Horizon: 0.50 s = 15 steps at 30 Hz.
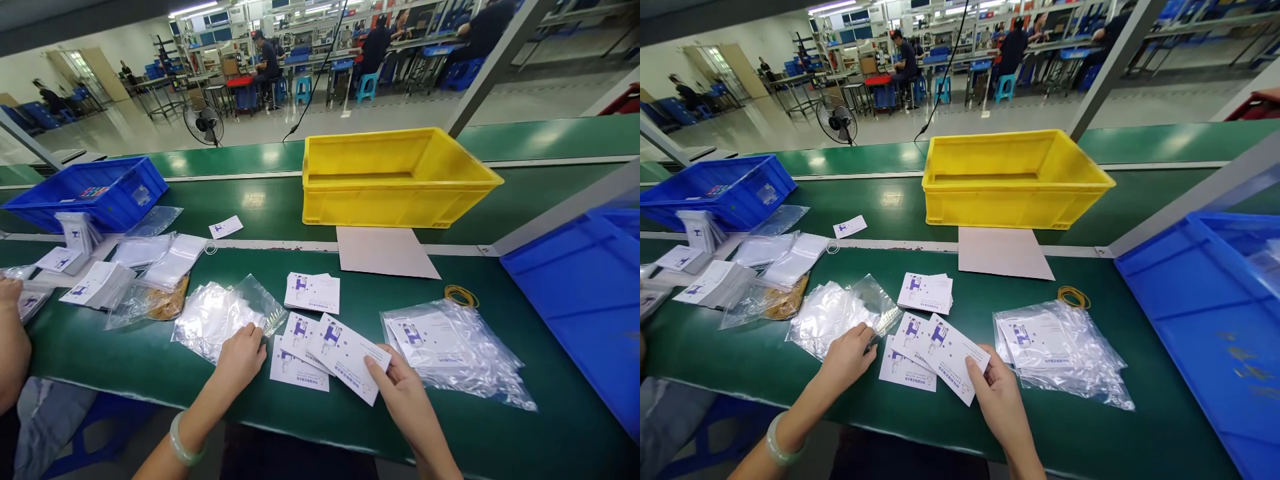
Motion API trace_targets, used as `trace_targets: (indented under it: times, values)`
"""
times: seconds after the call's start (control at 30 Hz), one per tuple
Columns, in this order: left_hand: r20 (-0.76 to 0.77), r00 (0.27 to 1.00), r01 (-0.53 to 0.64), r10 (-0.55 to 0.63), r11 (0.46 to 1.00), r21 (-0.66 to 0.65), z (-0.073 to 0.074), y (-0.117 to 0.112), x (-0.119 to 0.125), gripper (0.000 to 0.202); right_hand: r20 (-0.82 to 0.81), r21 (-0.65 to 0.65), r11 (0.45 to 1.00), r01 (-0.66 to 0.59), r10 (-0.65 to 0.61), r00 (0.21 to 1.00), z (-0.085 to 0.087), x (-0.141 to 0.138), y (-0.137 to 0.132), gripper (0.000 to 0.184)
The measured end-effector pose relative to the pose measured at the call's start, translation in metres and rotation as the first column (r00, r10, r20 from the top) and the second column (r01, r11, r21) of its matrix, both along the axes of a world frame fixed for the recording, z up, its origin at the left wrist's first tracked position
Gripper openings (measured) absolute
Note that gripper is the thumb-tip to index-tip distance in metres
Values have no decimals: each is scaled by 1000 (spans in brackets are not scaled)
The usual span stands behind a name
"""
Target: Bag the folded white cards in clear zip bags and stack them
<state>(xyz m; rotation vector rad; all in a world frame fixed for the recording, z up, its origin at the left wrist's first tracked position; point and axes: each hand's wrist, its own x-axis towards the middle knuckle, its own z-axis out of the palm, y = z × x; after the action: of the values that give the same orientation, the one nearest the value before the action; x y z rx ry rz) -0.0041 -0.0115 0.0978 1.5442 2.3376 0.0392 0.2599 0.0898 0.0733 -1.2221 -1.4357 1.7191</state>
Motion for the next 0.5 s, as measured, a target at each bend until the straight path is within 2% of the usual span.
trace_targets:
  times: [0.1,0.2,0.3,0.37,0.43,0.47,0.5]
  values:
    - [32,999,-37,37,999,5,-7,-5,-6,19,-5,-1,1000,0,0,1000,6,-9,-11,39]
    - [85,994,-74,69,996,56,-6,-11,-9,18,-25,-10,999,43,-43,999,9,-19,-25,46]
    - [189,978,-110,86,986,123,2,-17,-8,16,-2,2,992,-123,123,992,8,-27,-31,39]
    - [402,909,-179,108,973,144,8,-21,-4,15,59,42,960,-275,272,960,8,-33,-33,35]
    - [636,763,-247,116,961,121,12,-24,2,19,147,100,909,-403,388,910,10,-41,-34,36]
    - [712,694,-258,107,960,108,14,-24,6,20,193,129,885,-447,419,887,12,-46,-35,38]
    - [749,657,-248,86,963,107,15,-25,11,20,234,154,866,-476,436,869,15,-51,-37,39]
